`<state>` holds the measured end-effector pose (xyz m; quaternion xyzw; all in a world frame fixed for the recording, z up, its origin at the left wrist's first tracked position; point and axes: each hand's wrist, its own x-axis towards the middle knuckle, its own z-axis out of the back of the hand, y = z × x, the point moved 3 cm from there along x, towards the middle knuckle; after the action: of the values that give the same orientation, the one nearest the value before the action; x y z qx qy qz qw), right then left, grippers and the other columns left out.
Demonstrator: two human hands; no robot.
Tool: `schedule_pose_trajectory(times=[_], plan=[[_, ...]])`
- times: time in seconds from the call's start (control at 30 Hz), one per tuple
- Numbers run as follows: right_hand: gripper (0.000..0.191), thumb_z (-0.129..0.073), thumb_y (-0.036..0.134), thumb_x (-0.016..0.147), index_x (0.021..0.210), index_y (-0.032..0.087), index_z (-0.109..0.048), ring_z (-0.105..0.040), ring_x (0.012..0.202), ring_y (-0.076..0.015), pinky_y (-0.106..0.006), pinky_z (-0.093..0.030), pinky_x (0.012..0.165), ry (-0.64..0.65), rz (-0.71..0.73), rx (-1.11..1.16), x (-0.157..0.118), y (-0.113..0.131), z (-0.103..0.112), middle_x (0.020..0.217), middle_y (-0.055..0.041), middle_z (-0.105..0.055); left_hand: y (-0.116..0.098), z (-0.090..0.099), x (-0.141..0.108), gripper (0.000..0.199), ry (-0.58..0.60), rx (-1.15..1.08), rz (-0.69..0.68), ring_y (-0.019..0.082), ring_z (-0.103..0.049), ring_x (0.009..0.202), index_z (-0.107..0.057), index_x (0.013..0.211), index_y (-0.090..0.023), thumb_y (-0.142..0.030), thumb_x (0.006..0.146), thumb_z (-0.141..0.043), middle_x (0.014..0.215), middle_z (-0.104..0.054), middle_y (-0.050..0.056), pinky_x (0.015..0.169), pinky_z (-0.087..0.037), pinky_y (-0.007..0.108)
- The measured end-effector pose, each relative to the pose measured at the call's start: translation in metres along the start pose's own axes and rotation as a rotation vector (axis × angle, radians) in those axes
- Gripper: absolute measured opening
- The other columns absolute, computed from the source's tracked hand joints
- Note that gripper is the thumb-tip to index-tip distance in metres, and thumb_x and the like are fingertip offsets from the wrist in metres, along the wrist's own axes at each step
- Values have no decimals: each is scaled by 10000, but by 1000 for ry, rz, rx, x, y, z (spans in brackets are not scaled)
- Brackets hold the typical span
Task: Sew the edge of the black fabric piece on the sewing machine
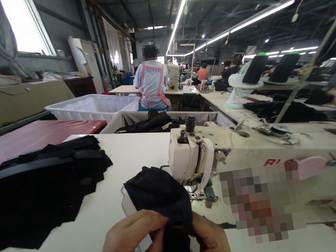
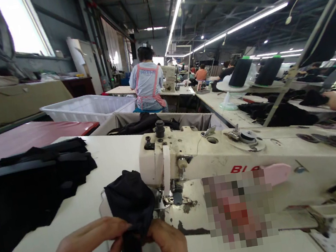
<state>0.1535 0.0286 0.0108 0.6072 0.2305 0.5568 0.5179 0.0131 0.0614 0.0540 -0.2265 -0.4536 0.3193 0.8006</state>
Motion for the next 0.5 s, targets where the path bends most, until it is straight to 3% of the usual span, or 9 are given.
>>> schedule_pose_trajectory(times=[0.1, 0.17, 0.23, 0.3, 0.4, 0.5], plan=[[115, -584, 231, 709, 600, 198, -566, -518, 555, -131, -223, -368, 532, 12, 18, -44, 4, 6, 0, 577, 35, -549, -3, 0, 5, 201, 118, 21, -37, 95, -590, 602, -606, 714, -175, -54, 817, -483, 681, -590, -8, 548, -462, 142], [109, -572, 234, 702, 602, 200, -544, -498, 561, -137, -227, -367, 527, 12, -45, 29, 4, 5, -1, 577, 33, -523, -4, -1, 6, 206, 109, 26, -39, 91, -547, 561, -552, 652, -166, -43, 791, -464, 639, -551, -14, 511, -428, 154], [104, -579, 252, 708, 622, 204, -549, -483, 548, -136, -224, -371, 520, -22, -122, 98, 1, 3, -3, 562, 37, -514, -3, -1, 4, 187, 32, 10, 7, 94, -547, 567, -539, 652, -171, -43, 775, -481, 639, -550, -22, 519, -432, 157], [119, -594, 267, 734, 642, 210, -546, -493, 542, -125, -209, -388, 529, -116, -176, 142, -2, 2, -4, 574, 41, -535, 1, 1, 0, 156, -122, -8, 101, 103, -581, 619, -557, 689, -182, -66, 787, -520, 685, -580, -23, 569, -472, 153], [138, -565, 303, 826, 722, 223, -523, -591, 711, -131, -190, -452, 640, -299, -204, 229, -4, 4, -11, 760, 15, -621, 7, 0, -4, 40, -357, 18, 289, 119, -624, 706, -575, 814, -193, -184, 850, -558, 792, -618, -12, 693, -531, 162], [189, -439, 385, 941, 819, 244, -467, -557, 650, -127, -182, -449, 555, -351, -217, 254, -1, 9, -20, 722, 23, -550, 9, -1, -2, 104, -424, 98, 380, 103, -559, 532, -507, 890, -204, -242, 937, -423, 674, -550, -41, 495, -489, 139]])
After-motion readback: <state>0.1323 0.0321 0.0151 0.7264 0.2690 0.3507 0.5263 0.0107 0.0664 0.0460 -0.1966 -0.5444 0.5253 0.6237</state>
